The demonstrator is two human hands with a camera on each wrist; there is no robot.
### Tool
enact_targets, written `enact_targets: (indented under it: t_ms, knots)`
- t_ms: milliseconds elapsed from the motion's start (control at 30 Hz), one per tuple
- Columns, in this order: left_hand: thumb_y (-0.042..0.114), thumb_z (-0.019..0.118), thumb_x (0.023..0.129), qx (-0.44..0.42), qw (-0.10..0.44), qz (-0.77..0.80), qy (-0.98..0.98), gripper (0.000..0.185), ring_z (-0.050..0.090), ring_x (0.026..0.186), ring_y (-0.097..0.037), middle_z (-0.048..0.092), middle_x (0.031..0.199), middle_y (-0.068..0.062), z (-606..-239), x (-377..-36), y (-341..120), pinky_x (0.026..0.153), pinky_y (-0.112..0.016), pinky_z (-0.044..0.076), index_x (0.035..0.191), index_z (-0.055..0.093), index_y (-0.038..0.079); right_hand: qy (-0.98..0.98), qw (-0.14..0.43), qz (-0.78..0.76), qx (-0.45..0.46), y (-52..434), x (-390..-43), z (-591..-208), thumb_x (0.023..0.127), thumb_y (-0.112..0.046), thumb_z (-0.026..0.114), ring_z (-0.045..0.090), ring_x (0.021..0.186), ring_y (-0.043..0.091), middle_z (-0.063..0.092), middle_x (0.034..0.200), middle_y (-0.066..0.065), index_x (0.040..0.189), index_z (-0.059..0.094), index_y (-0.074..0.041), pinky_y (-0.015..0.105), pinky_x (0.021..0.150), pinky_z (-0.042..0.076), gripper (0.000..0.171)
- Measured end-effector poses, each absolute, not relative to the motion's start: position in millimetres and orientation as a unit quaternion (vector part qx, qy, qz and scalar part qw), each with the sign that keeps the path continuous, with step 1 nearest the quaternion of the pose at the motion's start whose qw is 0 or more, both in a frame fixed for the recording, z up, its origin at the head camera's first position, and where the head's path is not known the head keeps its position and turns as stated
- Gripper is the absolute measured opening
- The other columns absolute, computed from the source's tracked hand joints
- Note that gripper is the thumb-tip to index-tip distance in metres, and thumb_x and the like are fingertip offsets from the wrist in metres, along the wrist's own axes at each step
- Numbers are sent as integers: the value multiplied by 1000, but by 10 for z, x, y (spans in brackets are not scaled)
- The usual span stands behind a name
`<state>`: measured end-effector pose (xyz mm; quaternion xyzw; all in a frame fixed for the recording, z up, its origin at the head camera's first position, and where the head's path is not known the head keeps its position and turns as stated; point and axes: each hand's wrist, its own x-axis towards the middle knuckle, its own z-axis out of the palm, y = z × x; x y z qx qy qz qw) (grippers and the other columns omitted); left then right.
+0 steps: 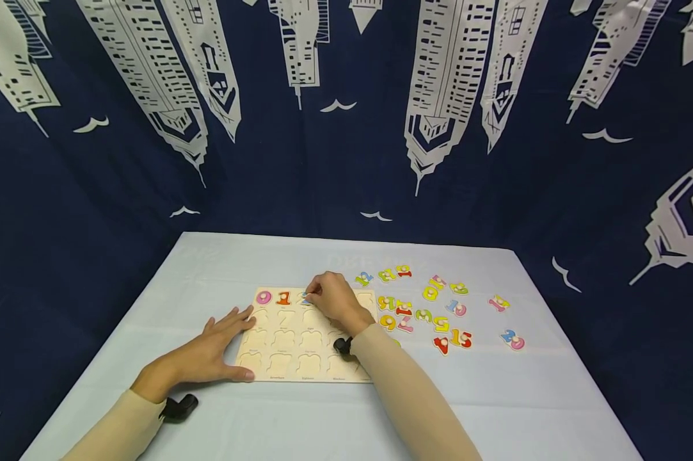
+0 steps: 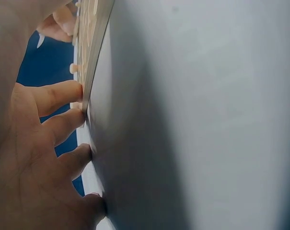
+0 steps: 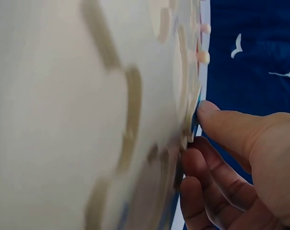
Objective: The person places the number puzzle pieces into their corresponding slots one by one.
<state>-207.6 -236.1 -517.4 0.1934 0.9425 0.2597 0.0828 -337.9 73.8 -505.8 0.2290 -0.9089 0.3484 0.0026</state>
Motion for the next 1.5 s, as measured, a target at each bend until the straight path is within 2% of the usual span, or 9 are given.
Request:
enact_targets:
  t_ms: [200,533,667,800,967,1100,1267,1500]
  knots:
    - [65,101,83,195,81,257,943,125,19,181,-54,27,195,-16,-5177,-2075,-2353,139,-90,10,177,47,4,-910,3,350,223,635,-3393,-5103,104,-13,89,69,92,14,78,109,6,108,89,-10,34,89,64,5]
    - [68,100,83,193,82,252,945,125,19,181,-53,27,195,-15,-5222,-2088,-2374,139,-90,10,176,47,4,-911,8,342,232,596,-3400,-5110,103,-11,91,70,91,13,79,107,7,106,90,-9,28,84,62,4]
    - [67,101,82,193,84,256,943,126,18,182,-53,27,195,-15,-5235,-2087,-2363,139,-90,9,176,47,4,-912,-4,340,229,633,-3372,-5099,104,-12,89,67,92,15,76,108,7,108,90,-10,32,87,61,5]
    - [66,101,82,193,83,257,943,125,19,181,-53,28,195,-15,-5237,-2085,-2355,139,-90,10,176,47,3,-913,-10,330,238,696,-3344,-5076,103,-12,89,70,97,17,78,113,7,116,89,-10,37,94,63,12]
    - [67,101,82,193,83,256,944,125,20,181,-53,28,195,-15,-5242,-2084,-2355,139,-90,11,176,48,3,-915,-7,316,250,877,-3281,-5055,103,-13,89,67,97,18,78,116,8,124,88,-10,37,92,61,22]
    - [67,101,82,195,79,254,944,125,20,181,-54,29,195,-15,-5237,-2085,-2358,139,-90,11,176,48,3,-915,9,321,244,1088,-3209,-4996,101,-13,89,68,95,20,79,117,11,124,88,-10,37,88,61,23]
    - [66,101,82,195,78,255,944,125,20,181,-54,29,194,-16,-5219,-2081,-2364,139,-90,10,176,48,3,-917,30,319,236,1345,-3129,-4912,102,-15,89,72,97,20,80,120,12,125,89,-10,39,90,64,23]
    - [66,101,83,206,67,252,943,124,22,179,-57,30,194,-18,-5208,-2079,-2355,136,-93,13,175,48,3,-923,47,309,222,1695,-3025,-4892,101,-14,90,71,96,19,80,119,13,124,89,-8,34,83,61,24]
